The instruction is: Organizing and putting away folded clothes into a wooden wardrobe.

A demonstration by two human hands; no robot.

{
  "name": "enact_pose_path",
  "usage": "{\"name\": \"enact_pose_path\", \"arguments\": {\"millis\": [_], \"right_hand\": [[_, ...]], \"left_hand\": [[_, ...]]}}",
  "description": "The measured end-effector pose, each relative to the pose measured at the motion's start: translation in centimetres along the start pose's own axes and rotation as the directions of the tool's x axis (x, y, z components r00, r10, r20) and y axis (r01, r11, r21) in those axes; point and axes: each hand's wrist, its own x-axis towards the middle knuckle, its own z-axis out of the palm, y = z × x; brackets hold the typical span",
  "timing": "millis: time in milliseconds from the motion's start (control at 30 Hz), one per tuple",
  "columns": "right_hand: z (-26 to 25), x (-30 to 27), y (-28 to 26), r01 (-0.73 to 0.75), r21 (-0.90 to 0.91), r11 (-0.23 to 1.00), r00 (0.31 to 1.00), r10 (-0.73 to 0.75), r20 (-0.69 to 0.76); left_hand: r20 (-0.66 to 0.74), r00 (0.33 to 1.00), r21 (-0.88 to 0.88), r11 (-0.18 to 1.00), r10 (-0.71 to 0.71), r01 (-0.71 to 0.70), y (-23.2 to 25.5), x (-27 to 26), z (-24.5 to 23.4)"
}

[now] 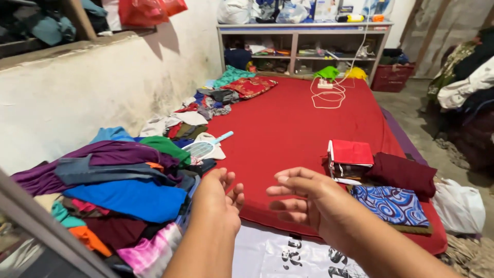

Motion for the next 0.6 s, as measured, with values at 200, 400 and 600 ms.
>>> {"name": "enact_pose_path", "arguments": {"millis": [200, 400, 600], "right_hand": [[-4.9, 6.9, -3.6, 0.044, 0.061, 0.997, 0.994, -0.038, -0.105], [-13.3, 15.3, -9.6, 0.051, 0.117, 0.992, 0.978, -0.026, -0.207], [-22.1, 22.5, -15.8, 0.063, 0.121, 0.991, 0.967, -0.031, -0.252]], "left_hand": [[0.031, 0.999, 0.044, 0.999, 0.010, -0.012, -0.6, 7.0, 7.6], [0.054, 0.999, 0.076, 0.997, -0.001, -0.003, -2.9, 15.2, 18.8], [0.101, 0.995, 0.112, 0.994, -0.005, -0.006, -5.2, 21.4, 30.2]]}}
